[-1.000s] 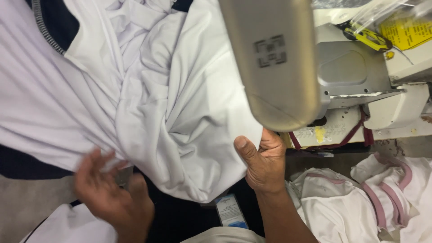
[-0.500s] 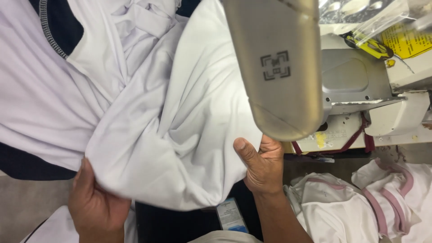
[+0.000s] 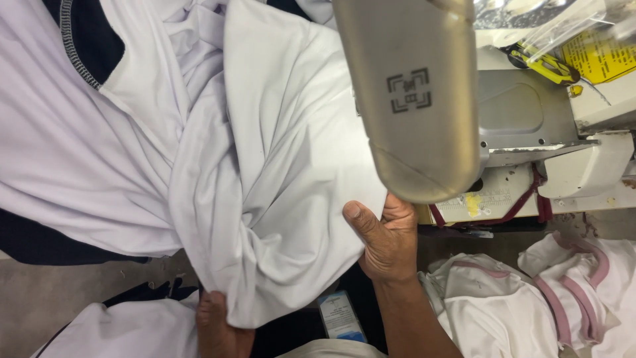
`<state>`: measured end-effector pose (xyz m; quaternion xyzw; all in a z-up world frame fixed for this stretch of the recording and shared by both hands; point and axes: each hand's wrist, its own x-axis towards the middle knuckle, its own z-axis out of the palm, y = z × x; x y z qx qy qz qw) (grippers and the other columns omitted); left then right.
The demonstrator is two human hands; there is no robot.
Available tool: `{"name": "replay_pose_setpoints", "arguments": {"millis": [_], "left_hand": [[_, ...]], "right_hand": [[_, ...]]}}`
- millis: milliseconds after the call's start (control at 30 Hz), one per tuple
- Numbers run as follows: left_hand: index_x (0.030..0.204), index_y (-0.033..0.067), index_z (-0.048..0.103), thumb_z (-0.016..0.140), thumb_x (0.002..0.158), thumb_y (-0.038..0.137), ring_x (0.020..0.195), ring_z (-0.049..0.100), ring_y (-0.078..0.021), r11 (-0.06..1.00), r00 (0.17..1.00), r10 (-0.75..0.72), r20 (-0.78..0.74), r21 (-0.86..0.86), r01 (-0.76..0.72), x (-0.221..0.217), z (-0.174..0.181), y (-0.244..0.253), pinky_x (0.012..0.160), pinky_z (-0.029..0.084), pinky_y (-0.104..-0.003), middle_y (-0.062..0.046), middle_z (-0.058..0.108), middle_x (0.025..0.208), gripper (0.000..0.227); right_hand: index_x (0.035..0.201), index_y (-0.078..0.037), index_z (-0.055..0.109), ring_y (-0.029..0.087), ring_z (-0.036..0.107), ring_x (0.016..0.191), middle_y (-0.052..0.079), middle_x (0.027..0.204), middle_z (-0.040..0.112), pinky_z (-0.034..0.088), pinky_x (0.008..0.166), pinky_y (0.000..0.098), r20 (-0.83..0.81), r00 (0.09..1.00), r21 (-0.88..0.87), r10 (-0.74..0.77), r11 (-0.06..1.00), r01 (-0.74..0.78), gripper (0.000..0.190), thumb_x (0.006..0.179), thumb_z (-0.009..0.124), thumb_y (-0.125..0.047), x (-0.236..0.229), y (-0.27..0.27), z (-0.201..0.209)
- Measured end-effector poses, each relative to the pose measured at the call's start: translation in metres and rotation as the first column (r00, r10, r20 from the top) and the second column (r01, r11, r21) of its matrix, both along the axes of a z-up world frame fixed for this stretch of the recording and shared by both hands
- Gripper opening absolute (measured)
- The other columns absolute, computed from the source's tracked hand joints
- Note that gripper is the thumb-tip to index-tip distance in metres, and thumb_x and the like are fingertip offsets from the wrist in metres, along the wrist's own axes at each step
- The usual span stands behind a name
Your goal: Trimming excess threads or labels from a white garment using a small hand tool at a sewing station.
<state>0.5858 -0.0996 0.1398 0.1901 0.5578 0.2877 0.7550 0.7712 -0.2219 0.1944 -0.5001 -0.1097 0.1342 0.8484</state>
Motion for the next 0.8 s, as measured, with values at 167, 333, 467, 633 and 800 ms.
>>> {"name": "replay_pose_setpoints", "arguments": {"millis": [167, 333, 467, 633, 800], "left_hand": [[0.144, -0.0043, 0.05, 0.056, 0.086, 0.008, 0.131, 0.055, -0.0347, 0.987, 0.971, -0.118, 0.207, 0.127, 0.093, -0.028, -0.068, -0.015, 0.107, 0.045, -0.047, -0.026, 0.058, 0.144, 0.059], [0.143, -0.0065, 0.054, 0.062, 0.086, 0.003, 0.127, 0.06, -0.0376, 0.963, 0.94, -0.246, 0.239, 0.173, 0.208, -0.027, -0.074, -0.023, 0.095, 0.054, -0.048, -0.026, 0.062, 0.141, 0.059], [0.132, -0.0089, 0.062, 0.072, 0.084, 0.01, 0.118, 0.066, -0.0406, 0.909, 0.882, -0.366, 0.295, 0.314, 0.272, -0.025, -0.073, -0.029, 0.084, 0.06, -0.053, -0.026, 0.066, 0.136, 0.053], [0.111, -0.0106, 0.071, 0.071, 0.092, 0.028, 0.065, 0.078, -0.0334, 0.747, 0.796, -0.573, 0.195, 0.524, 0.409, -0.01, -0.062, -0.04, 0.064, 0.067, -0.046, -0.026, 0.079, 0.074, 0.043], [0.118, -0.0016, 0.07, 0.062, 0.094, 0.03, 0.088, 0.08, -0.027, 0.635, 0.689, -0.721, 0.068, 0.461, 0.62, 0.009, -0.047, -0.052, 0.068, 0.07, -0.037, -0.022, 0.083, 0.095, 0.041]], "right_hand": [[0.118, -0.001, 0.073, 0.027, 0.073, 0.107, 0.014, 0.117, 0.076, 0.064, 0.097, 0.0433, 0.018, 1.0, 0.035, 0.012, 0.999, -0.013, 0.039, 0.085, 0.084, -0.018, 0.0, 0.003, -0.003], [0.12, 0.001, 0.072, 0.027, 0.073, 0.107, 0.015, 0.118, 0.075, 0.063, 0.098, 0.0437, 0.024, 1.0, 0.031, 0.0, 1.0, -0.001, 0.041, 0.086, 0.084, -0.019, 0.003, 0.004, -0.01], [0.114, -0.001, 0.074, 0.026, 0.073, 0.107, 0.013, 0.115, 0.076, 0.064, 0.097, 0.0435, 0.039, 0.999, 0.044, 0.002, 0.999, -0.004, 0.033, 0.087, 0.084, -0.017, 0.003, 0.006, -0.014], [0.108, -0.002, 0.076, 0.024, 0.074, 0.099, 0.011, 0.107, 0.078, 0.066, 0.088, 0.0395, 0.034, 0.999, 0.001, 0.001, 1.0, -0.001, 0.029, 0.086, 0.083, -0.018, 0.003, 0.007, -0.02], [0.106, -0.002, 0.076, 0.021, 0.073, 0.096, 0.01, 0.105, 0.078, 0.064, 0.086, 0.037, 0.014, 1.0, 0.0, -0.016, 1.0, 0.016, 0.026, 0.086, 0.083, -0.015, 0.003, 0.007, -0.027]]}}
